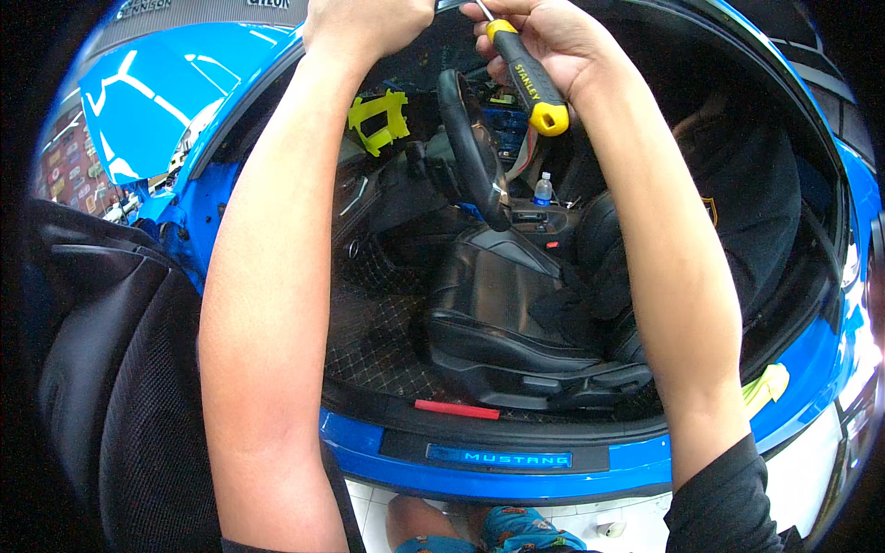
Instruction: The person uses a screwdriver to pry and fit a black rubber weatherstrip along the upper edge of a blue car's open door frame. They work their way along the perimeter, pressing the strip into place and adjusting it with the tool.
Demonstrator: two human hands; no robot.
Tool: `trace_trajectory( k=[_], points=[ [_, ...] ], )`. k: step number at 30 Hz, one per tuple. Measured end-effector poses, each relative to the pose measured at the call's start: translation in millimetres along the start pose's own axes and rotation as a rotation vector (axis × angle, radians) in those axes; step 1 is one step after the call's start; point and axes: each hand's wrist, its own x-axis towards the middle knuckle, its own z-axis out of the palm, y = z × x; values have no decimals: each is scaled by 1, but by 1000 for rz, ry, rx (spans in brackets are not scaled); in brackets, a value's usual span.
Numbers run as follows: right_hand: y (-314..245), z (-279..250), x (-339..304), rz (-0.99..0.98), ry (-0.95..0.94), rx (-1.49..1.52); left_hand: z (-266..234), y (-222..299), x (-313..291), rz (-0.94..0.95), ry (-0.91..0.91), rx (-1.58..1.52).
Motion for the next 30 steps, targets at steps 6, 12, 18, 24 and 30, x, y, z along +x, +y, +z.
trace_trajectory(
  k=[6, 12, 18, 24, 30],
  points=[
    [-8, 3, -2, 120, -47, 72, -1, 0, -1, -30, -44, 29],
    [-20, 8, -1, 146, -3, 30, -5, 3, -2, -38, -32, 42],
    [-27, 25, -14, -202, 194, -803, -3, 3, -3, -21, -9, 5],
    [-10, 44, -19, -617, 393, -1566, -7, 4, -1, -42, -28, 9],
    [-44, 23, 17, 243, -143, -243, -7, 6, -2, -59, -21, 15]
  ],
)
